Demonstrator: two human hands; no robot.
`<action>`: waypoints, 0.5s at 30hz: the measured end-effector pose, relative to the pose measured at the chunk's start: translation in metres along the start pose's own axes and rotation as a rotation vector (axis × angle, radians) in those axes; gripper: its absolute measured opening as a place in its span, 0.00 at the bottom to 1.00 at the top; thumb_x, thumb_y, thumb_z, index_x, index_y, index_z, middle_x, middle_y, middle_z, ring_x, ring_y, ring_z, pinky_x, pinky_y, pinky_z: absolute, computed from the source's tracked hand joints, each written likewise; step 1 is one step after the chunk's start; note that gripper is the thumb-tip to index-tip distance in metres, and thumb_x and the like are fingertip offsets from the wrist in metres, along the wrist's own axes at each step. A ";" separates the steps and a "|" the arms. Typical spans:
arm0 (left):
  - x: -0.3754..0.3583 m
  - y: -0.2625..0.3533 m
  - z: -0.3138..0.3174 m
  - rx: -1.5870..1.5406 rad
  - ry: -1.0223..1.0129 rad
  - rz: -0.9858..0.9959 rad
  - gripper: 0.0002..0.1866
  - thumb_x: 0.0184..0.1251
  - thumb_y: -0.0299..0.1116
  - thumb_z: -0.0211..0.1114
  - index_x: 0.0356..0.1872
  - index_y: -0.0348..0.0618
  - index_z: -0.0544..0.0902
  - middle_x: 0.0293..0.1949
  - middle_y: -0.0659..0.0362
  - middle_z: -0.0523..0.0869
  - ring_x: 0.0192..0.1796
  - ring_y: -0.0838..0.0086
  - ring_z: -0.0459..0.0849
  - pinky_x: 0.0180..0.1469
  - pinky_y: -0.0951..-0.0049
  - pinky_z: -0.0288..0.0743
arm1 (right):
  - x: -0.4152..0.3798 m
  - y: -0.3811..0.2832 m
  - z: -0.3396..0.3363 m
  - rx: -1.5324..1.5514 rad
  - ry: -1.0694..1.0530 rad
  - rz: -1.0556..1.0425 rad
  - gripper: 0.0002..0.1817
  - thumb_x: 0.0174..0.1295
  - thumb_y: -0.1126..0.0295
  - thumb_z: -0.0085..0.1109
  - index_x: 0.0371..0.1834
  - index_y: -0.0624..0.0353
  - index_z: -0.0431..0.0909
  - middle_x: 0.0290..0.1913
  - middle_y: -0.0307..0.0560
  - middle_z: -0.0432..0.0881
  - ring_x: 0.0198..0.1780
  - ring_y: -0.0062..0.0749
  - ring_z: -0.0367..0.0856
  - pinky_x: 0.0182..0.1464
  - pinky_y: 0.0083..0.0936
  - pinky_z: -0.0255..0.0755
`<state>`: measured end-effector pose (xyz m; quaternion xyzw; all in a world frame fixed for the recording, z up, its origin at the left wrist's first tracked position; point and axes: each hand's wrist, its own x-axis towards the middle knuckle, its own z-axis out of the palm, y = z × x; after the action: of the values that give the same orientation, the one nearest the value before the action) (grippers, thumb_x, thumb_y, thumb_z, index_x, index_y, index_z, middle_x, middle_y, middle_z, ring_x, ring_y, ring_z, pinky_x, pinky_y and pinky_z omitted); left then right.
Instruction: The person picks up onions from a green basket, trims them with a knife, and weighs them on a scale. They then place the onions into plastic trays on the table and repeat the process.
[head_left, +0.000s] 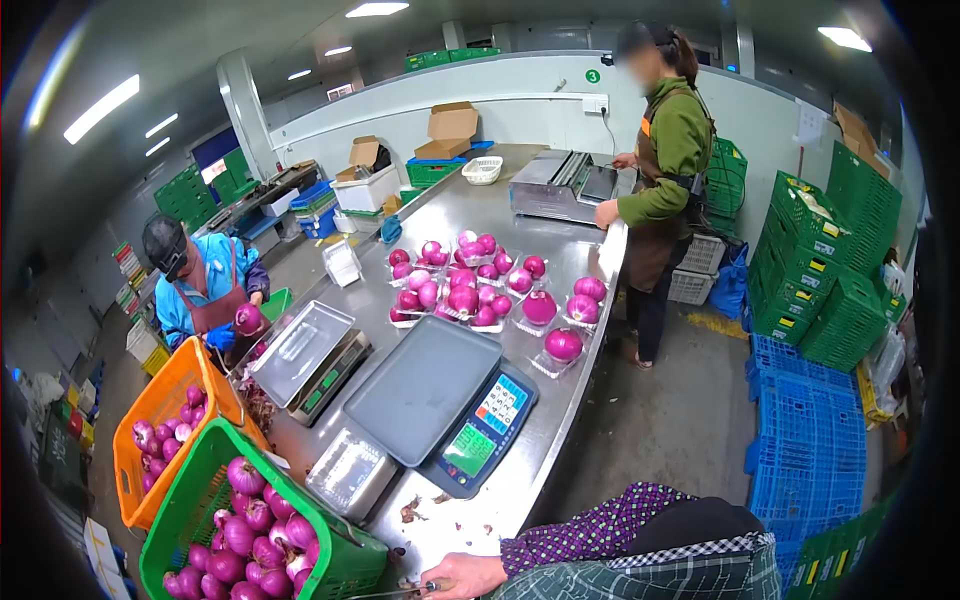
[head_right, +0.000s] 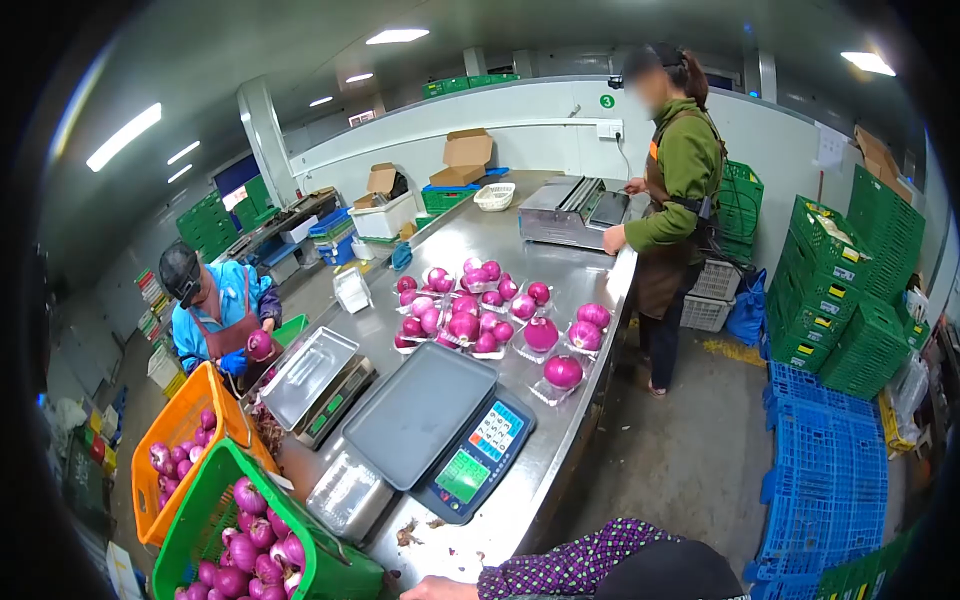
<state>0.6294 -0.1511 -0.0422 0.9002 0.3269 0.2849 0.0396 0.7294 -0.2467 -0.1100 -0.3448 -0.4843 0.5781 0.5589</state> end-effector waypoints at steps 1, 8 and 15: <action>0.003 0.002 -0.001 0.003 0.000 -0.008 0.21 0.60 0.44 0.63 0.49 0.40 0.80 0.50 0.50 0.82 0.55 0.54 0.77 0.58 0.57 0.69 | -0.004 0.001 -0.004 0.008 0.039 -0.012 0.13 0.70 0.67 0.49 0.52 0.62 0.72 0.45 0.54 0.74 0.52 0.40 0.73 0.61 0.43 0.68; 0.034 0.009 -0.011 0.071 0.037 -0.026 0.19 0.62 0.40 0.63 0.50 0.38 0.79 0.51 0.50 0.81 0.57 0.54 0.77 0.60 0.58 0.69 | -0.055 -0.011 -0.020 -0.283 0.161 0.094 0.15 0.66 0.71 0.57 0.54 0.61 0.73 0.41 0.47 0.76 0.40 0.29 0.74 0.42 0.30 0.74; 0.103 -0.059 -0.135 0.170 0.331 0.091 0.17 0.64 0.35 0.63 0.50 0.36 0.79 0.53 0.49 0.81 0.59 0.54 0.77 0.62 0.59 0.68 | -0.103 -0.061 -0.059 -0.520 0.107 0.001 0.13 0.63 0.64 0.61 0.43 0.63 0.78 0.36 0.51 0.83 0.38 0.42 0.84 0.42 0.33 0.77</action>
<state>0.5875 -0.0575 0.1060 0.8550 0.3110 0.4019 -0.1039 0.8179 -0.3430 -0.0847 -0.5073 -0.5861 0.4155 0.4760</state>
